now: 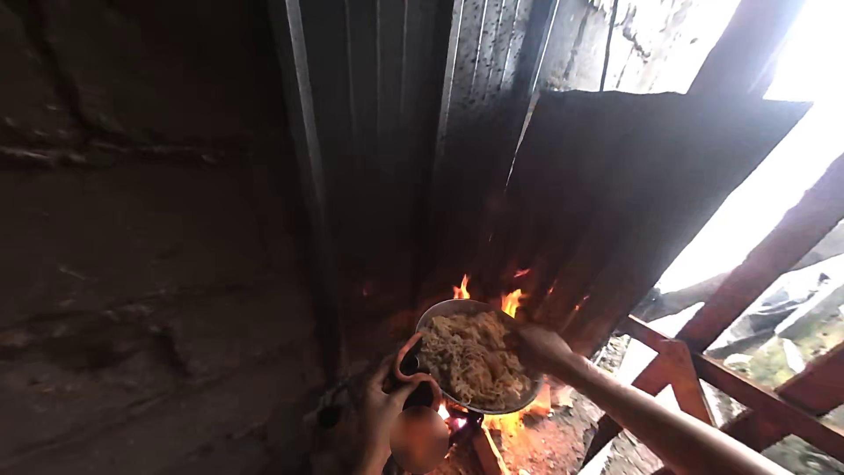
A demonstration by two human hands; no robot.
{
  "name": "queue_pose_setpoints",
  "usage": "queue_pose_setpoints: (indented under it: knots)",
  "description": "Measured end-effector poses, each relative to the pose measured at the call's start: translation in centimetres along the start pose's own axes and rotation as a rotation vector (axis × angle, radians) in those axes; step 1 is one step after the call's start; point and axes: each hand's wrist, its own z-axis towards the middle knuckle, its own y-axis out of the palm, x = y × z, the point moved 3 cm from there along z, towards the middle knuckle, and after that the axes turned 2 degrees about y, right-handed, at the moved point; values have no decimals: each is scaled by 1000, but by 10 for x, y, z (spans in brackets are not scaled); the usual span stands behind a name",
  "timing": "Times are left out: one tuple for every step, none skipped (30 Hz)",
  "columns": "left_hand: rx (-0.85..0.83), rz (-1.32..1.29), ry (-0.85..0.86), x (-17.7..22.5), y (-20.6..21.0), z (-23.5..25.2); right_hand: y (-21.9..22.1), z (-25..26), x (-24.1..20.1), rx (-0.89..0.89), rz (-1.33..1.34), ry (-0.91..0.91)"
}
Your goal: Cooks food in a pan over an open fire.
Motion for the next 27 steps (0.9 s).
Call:
queue_pose_setpoints:
  knots:
    - [-3,-3,-4,0,0,0,-15,-3,0,18,-3,25]
    - [-3,-3,-3,1,0,0,-30,-5,-1,48,-4,41]
    - [1,4,-1,2,0,0,-43,-6,-2,87,2,44]
    - [9,12,1,3,1,-1,-50,-3,-3,117,21,37]
    - [14,17,2,4,1,-2,-50,0,-5,126,45,23]
    - [11,14,1,4,1,-2,-42,4,-7,114,65,-4]
    - [4,4,4,3,1,-1,-29,9,-8,92,67,-37]
    - [0,-5,6,2,0,-1,-12,15,-11,55,49,-61]
    - [-1,-7,4,2,0,-1,3,20,-13,22,24,-81]
    - [-3,-5,-1,2,-1,-2,11,22,-14,-4,-3,-91]
    - [-6,-10,-9,2,0,-2,8,22,-15,-17,-48,-94]
    - [-3,-14,-16,4,1,-2,-2,19,-18,-16,-90,-93]
    - [-2,-9,-23,6,1,-2,-17,12,-21,-4,-116,-81]
    - [-1,2,-28,8,1,-2,-35,4,-23,32,-126,-65]
    - [8,15,-35,10,1,-2,-52,-3,-22,82,-121,-46]
    - [17,23,-37,10,2,-2,-64,-6,-19,134,-119,-22]
    - [18,25,-31,10,1,-3,-73,-6,-13,173,-112,-2]
    - [17,24,-24,9,1,-2,-78,-2,-7,201,-114,13]
    - [13,22,-16,7,1,-2,-78,7,2,235,-119,11]
    - [8,19,-17,7,1,-1,-73,18,11,265,-114,-9]
    - [2,14,-21,7,0,-1,-65,29,18,281,-110,-26]
    - [-1,9,-19,6,0,-2,-54,39,25,300,-109,-45]
    - [-2,8,-16,6,0,-2,-44,47,32,307,-106,-58]
    - [1,14,-15,6,0,-2,-32,50,36,285,-109,-50]
    - [4,19,-17,6,0,-2,-22,51,39,233,-95,-13]
    - [10,24,-22,6,0,-2,-12,51,40,179,-53,34]
    - [10,26,-21,6,-1,-1,-1,52,40,141,-5,69]
